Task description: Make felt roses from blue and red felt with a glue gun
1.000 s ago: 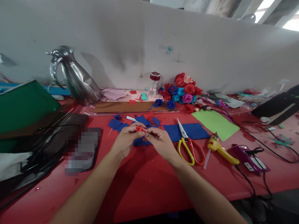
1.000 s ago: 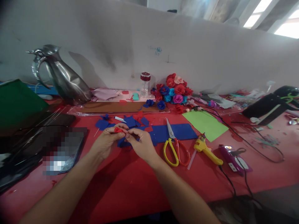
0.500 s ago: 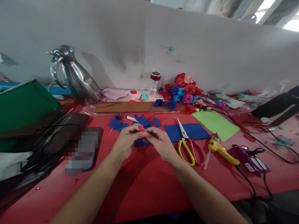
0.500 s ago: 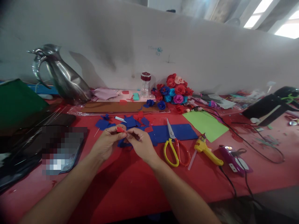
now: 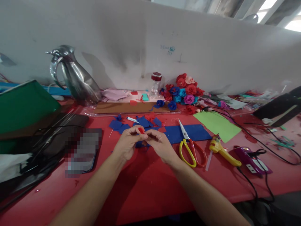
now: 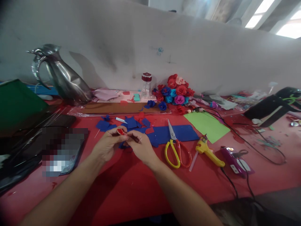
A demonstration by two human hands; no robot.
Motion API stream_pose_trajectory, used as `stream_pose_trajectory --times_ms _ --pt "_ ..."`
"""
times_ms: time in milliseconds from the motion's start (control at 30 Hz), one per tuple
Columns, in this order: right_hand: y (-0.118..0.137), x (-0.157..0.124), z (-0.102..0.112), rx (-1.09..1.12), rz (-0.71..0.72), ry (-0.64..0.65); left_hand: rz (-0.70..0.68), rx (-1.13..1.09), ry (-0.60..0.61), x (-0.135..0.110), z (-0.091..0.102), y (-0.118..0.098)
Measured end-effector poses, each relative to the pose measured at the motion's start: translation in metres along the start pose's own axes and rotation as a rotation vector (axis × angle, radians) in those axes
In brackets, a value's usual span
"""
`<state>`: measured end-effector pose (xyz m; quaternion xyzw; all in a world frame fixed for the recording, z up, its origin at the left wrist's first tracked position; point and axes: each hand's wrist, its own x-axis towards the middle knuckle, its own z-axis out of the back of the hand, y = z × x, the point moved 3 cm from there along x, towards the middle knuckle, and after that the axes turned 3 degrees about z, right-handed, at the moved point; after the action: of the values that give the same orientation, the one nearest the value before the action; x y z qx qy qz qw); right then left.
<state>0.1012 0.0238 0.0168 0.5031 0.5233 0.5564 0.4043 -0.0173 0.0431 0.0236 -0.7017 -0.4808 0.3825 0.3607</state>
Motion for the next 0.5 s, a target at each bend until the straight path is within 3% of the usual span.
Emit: stream_pose_trajectory --times_ms 267,500 --pt "0.0055 -0.0001 0.0020 0.047 -0.009 -0.052 -0.022 0.016 0.115 -0.0006 -0.0037 -0.0008" --pt "0.0026 -0.0002 -0.0008 0.072 -0.024 -0.018 -0.082 0.013 -0.012 -0.0009 -0.0014 -0.0066"
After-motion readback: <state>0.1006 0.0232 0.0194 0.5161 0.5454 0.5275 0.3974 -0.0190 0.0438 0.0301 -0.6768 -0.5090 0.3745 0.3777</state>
